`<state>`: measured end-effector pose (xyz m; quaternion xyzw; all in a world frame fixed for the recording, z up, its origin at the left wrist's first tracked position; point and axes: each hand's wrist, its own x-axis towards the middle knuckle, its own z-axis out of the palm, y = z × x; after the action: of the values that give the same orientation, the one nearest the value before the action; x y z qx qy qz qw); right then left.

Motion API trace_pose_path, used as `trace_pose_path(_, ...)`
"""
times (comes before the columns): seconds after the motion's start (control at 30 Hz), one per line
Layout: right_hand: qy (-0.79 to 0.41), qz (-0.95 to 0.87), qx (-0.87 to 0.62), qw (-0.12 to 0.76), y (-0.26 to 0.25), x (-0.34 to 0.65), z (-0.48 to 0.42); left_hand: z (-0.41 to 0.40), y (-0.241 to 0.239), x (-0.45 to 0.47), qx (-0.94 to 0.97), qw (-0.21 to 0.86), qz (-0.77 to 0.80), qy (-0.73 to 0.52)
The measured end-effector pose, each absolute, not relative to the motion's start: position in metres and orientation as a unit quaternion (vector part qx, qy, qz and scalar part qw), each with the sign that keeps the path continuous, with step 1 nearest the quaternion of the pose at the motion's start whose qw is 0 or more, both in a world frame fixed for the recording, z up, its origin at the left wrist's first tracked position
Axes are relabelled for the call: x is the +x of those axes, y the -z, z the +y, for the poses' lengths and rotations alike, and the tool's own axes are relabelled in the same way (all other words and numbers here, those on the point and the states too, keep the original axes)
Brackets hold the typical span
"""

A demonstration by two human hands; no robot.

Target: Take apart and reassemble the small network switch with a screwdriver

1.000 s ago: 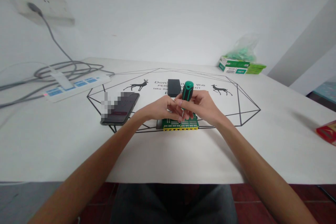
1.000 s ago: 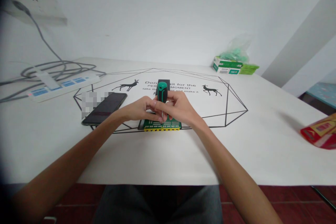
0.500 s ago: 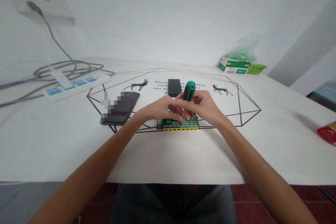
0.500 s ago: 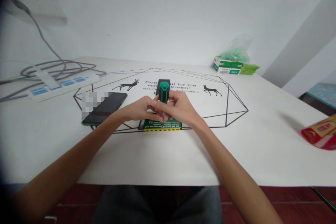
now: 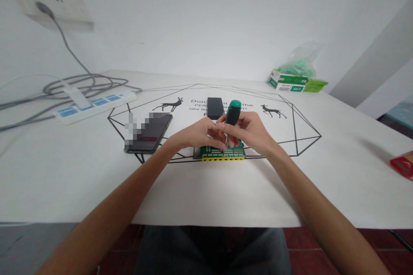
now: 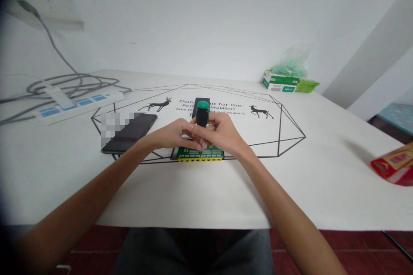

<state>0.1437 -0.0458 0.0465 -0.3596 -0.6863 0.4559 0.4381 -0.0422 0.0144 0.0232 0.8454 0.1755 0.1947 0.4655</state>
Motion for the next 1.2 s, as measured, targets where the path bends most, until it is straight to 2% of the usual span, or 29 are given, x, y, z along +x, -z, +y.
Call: trace_pose_path(1.2,-0.427,-0.675,-0.382,0.466,-0.0449,0.1422,-0.0449,0.0144,-0.0203,-0.0414,0.842,0.456,0.21,-0.198)
